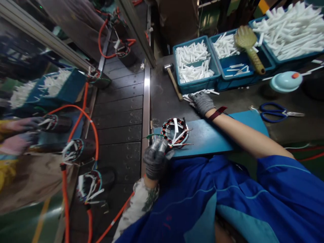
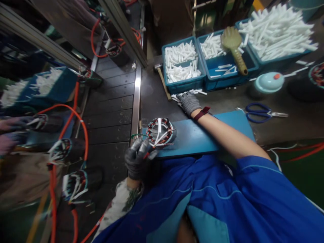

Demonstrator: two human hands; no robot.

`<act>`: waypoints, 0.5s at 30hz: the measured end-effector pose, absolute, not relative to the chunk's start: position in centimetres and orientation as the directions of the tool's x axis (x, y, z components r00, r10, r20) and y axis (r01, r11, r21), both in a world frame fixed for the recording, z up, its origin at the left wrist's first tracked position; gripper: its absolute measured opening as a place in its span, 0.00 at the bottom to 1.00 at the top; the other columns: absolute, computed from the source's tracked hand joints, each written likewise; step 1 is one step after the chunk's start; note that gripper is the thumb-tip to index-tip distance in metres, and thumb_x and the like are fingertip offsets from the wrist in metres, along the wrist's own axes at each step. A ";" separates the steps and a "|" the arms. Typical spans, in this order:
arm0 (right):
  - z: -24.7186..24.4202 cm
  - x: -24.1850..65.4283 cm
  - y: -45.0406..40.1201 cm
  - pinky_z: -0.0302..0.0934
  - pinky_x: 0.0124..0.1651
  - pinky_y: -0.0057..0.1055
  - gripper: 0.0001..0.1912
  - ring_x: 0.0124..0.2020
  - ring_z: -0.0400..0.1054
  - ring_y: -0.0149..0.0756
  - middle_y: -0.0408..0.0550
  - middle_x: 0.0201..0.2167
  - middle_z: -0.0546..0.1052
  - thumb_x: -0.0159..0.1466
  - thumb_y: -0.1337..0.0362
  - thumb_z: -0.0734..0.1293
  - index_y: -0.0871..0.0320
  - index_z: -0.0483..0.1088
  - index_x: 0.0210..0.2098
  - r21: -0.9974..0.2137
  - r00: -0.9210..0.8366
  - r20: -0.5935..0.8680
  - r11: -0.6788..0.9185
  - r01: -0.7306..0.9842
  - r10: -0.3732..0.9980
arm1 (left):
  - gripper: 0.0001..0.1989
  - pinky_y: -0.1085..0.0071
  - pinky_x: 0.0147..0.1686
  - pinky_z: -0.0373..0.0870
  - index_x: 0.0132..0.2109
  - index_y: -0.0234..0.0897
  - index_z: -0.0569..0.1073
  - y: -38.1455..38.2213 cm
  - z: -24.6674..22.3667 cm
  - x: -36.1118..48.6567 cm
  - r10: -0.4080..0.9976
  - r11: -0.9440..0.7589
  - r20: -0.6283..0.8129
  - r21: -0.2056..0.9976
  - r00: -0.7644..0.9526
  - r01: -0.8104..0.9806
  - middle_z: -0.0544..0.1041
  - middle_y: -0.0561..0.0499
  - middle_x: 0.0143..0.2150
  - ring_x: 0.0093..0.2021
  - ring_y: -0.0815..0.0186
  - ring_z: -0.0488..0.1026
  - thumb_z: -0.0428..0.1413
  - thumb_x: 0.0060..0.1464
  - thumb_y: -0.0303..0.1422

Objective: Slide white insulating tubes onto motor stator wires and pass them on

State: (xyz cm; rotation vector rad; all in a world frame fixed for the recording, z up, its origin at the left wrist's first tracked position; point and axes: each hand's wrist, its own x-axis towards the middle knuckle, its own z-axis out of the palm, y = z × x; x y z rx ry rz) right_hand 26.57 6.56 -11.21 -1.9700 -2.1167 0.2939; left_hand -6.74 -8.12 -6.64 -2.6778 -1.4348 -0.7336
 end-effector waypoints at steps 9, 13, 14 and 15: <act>-8.8 27.2 5.0 0.64 0.55 0.49 0.20 0.49 0.73 0.54 0.60 0.45 0.81 0.70 0.56 0.63 0.61 0.80 0.51 -0.415 0.051 0.081 -0.012 0.910 0.995 | 0.23 0.66 0.57 0.77 0.66 0.45 0.71 -4.4 -4.5 -5.0 0.772 -0.589 -0.039 0.329 0.634 0.738 0.75 0.48 0.64 0.61 0.58 0.75 0.55 0.66 0.29; -6.6 27.9 0.5 0.67 0.56 0.48 0.22 0.50 0.75 0.52 0.57 0.50 0.81 0.68 0.55 0.65 0.59 0.78 0.55 -0.701 0.102 0.172 0.049 0.711 0.980 | 0.21 0.64 0.61 0.73 0.64 0.40 0.73 -3.2 -3.6 -5.0 0.676 -0.685 -0.024 0.348 0.737 0.640 0.77 0.46 0.61 0.61 0.58 0.76 0.55 0.67 0.30; -6.0 27.9 -0.9 0.67 0.56 0.46 0.22 0.51 0.75 0.51 0.55 0.51 0.81 0.68 0.53 0.66 0.58 0.77 0.56 -0.768 0.082 0.168 0.078 0.636 0.982 | 0.20 0.64 0.62 0.73 0.64 0.39 0.73 -3.2 -3.6 -5.1 0.666 -0.693 -0.005 0.368 0.746 0.621 0.78 0.46 0.61 0.61 0.59 0.76 0.54 0.67 0.30; -5.5 27.8 -2.3 0.68 0.55 0.45 0.22 0.50 0.76 0.50 0.53 0.51 0.81 0.68 0.51 0.66 0.56 0.78 0.55 -0.821 0.047 0.146 0.095 0.564 0.988 | 0.20 0.64 0.62 0.73 0.65 0.38 0.73 -3.3 -3.6 -5.2 0.665 -0.692 0.014 0.387 0.746 0.609 0.78 0.46 0.61 0.60 0.59 0.76 0.53 0.67 0.30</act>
